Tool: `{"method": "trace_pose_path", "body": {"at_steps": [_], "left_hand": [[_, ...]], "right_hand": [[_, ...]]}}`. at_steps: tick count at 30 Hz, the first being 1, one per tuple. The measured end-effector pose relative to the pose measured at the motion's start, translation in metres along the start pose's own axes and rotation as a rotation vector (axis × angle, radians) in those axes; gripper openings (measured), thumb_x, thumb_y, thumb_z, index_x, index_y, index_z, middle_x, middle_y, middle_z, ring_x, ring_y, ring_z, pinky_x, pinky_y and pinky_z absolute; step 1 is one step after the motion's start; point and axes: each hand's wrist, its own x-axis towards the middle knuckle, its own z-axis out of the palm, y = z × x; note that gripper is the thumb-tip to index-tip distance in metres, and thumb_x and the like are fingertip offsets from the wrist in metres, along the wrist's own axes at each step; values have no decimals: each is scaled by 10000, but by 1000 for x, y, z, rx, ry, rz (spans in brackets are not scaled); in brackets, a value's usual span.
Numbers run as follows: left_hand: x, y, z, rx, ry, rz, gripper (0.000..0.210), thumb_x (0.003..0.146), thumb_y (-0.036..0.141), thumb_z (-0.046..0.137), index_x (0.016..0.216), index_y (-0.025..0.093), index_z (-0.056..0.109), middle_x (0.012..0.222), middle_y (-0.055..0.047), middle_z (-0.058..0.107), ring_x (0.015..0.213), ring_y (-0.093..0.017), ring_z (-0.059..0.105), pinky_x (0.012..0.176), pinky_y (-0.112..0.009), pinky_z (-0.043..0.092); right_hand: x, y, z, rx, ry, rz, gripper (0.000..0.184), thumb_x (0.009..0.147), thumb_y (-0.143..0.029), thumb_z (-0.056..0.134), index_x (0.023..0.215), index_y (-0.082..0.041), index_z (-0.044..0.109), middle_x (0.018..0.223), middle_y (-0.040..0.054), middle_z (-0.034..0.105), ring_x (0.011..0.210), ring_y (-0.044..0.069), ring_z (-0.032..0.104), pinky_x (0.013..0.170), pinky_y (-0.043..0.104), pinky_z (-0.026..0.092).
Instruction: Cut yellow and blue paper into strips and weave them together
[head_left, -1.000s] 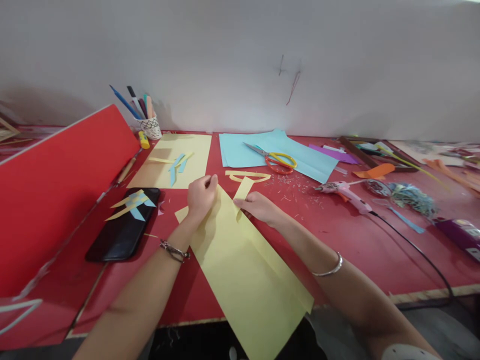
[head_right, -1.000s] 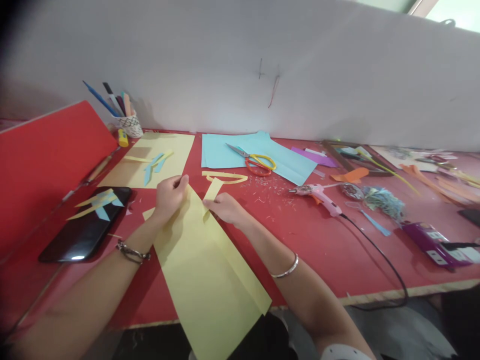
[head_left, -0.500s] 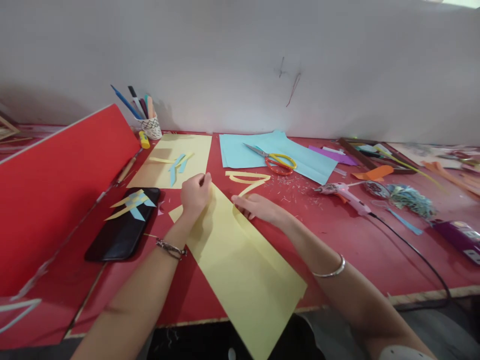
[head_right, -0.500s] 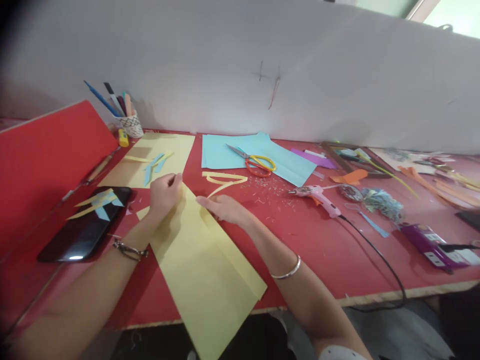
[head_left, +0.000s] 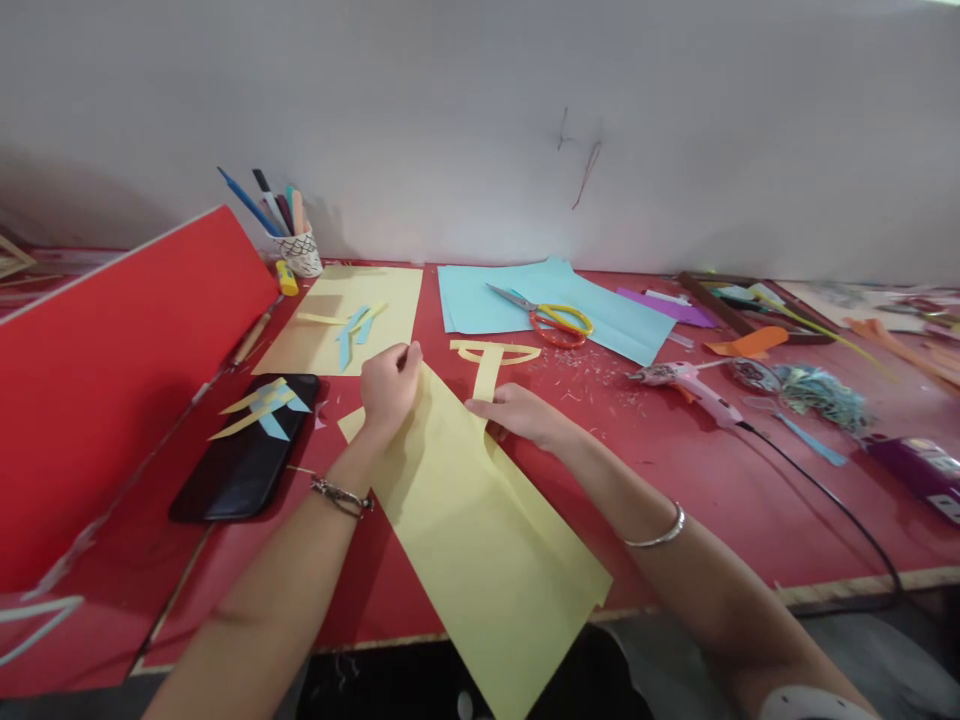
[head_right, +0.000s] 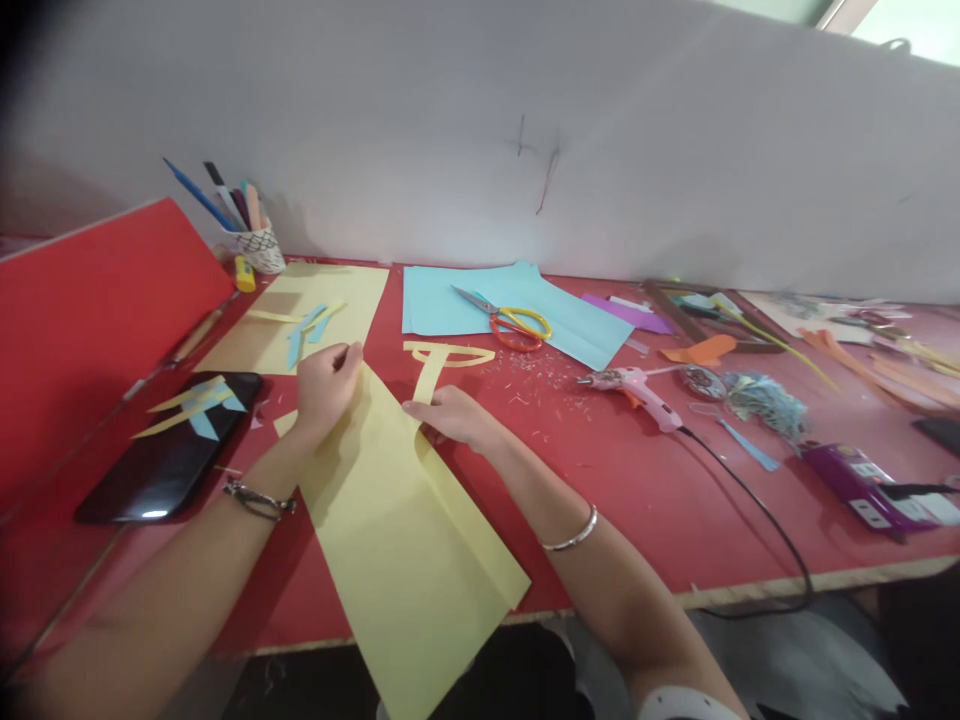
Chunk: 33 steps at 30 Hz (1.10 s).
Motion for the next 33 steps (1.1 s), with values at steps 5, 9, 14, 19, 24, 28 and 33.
{"method": "trace_pose_path", "body": {"at_steps": [5,9,14,19,24,28,33], "left_hand": [[1,-1,-1,-37,50,-2,387,748,228,424,464,188,165,438,54,156,446,-83,200,457,-257,172],[4,-4,-2,-59,75,-19,388,744,219,429,460,190,165,435,56,151,443,-83,198,451,-256,174],[7,-8,-2,-84,108,-59,392,747,210,426,451,190,169,425,58,158,435,-81,201,445,-252,179],[8,-9,-2,-81,130,-90,397,746,206,434,443,190,178,425,59,157,434,-82,194,444,-256,170],[7,-7,-2,-74,130,-97,399,746,199,438,440,190,181,422,60,162,435,-82,199,447,-256,170],[7,-7,-2,-79,131,-97,399,741,198,443,437,188,186,420,61,162,436,-82,200,449,-255,172],[10,-11,-3,-103,142,-113,396,745,212,435,435,190,189,420,61,156,437,-82,200,446,-251,178]], "right_hand": [[3,3,-2,66,-4,-20,203,763,-220,537,584,-126,555,490,-28,540,397,44,460,418,168,374],[6,9,-14,50,-57,-27,192,765,-182,535,584,-122,560,491,-27,562,394,39,478,418,158,379],[3,13,-36,-51,-138,60,236,784,-245,521,591,-119,575,485,0,580,404,55,496,439,173,398],[-5,5,-33,-36,-116,14,364,794,-453,444,678,-143,594,688,30,618,557,81,540,537,201,435],[-12,-2,-9,-318,-37,-116,409,662,-547,543,548,-165,448,552,-23,464,489,76,412,430,198,309],[-10,1,-1,-386,107,-139,370,687,-432,542,511,-182,332,507,-47,369,445,60,348,405,201,246],[-2,5,-13,-204,-32,-63,306,761,-353,469,524,-162,433,491,-41,416,426,58,376,433,206,286]]}}
